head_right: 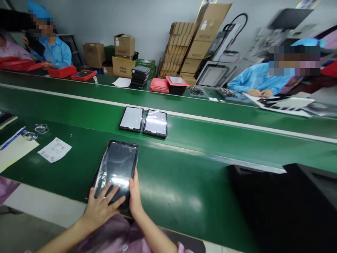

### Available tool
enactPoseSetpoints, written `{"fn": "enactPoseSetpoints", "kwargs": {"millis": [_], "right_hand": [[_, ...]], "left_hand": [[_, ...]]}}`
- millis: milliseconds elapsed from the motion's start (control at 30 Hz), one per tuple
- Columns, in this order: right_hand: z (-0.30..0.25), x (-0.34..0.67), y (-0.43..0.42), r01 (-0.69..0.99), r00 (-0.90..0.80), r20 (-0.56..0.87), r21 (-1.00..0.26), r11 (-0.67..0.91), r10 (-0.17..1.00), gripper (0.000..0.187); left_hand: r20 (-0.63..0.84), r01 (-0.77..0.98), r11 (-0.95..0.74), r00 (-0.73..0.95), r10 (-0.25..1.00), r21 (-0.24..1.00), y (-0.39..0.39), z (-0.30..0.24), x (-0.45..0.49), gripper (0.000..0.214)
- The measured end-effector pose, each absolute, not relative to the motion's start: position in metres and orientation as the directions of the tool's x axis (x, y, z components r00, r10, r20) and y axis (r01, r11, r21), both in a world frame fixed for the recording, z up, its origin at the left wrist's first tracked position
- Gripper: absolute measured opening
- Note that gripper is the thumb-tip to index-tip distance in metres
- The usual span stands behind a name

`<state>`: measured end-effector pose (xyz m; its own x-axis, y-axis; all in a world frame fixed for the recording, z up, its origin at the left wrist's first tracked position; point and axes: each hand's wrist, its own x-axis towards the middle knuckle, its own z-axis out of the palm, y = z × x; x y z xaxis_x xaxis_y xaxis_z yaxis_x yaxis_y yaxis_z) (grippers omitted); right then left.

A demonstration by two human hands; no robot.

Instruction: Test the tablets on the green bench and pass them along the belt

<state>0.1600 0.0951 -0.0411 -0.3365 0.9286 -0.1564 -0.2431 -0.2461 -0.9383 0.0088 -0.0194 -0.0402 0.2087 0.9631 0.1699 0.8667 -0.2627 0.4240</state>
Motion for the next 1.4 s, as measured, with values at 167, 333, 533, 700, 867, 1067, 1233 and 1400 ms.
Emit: {"fn": "enactPoseSetpoints", "kwargs": {"millis": [167,333,533,700,867,1067,1233,1400], "right_hand": [[-0.030,0.139,0.142,-0.252,-0.709,-0.092,-0.893,-0.374,0.699,0.078],[-0.044,0.176,0.208,-0.334,-0.475,-0.164,-0.876,-0.349,0.864,0.061],[-0.031,0.218,0.301,-0.679,-0.199,-0.418,-0.593,-0.432,0.886,0.045],[-0.006,0.216,0.342,-0.813,-0.161,-0.531,-0.406,-0.417,0.832,0.055],[-0.011,0.219,0.348,-0.872,-0.190,-0.462,-0.326,-0.365,0.866,0.031],[-0.015,0.229,0.349,-0.844,-0.226,-0.276,-0.424,-0.330,0.934,0.025],[-0.016,0.243,0.310,-0.775,-0.254,-0.156,-0.557,-0.298,0.954,0.028],[-0.028,0.275,0.209,-0.677,-0.407,-0.205,-0.586,-0.445,0.890,0.022]], "left_hand": [[0.264,0.952,-0.131,0.056,0.963,0.276,0.007,-0.073,-0.059,0.038],[0.230,0.959,-0.040,-0.027,0.973,0.279,0.083,-0.047,-0.148,0.041],[0.349,0.910,0.211,-0.340,0.873,0.358,0.192,0.001,-0.159,0.065],[-0.022,-0.036,0.002,-0.563,0.826,0.999,0.252,0.003,-0.050,0.056],[-0.391,-0.747,0.061,-0.275,0.878,0.662,0.306,-0.003,0.007,0.003],[-0.390,-0.865,0.072,-0.149,0.909,0.497,0.316,0.001,-0.003,0.013],[-0.355,-0.879,0.168,-0.002,0.935,0.446,0.268,0.002,-0.008,0.008],[-0.398,-0.825,0.363,0.187,0.898,0.432,0.168,-0.009,-0.015,0.010]]}}
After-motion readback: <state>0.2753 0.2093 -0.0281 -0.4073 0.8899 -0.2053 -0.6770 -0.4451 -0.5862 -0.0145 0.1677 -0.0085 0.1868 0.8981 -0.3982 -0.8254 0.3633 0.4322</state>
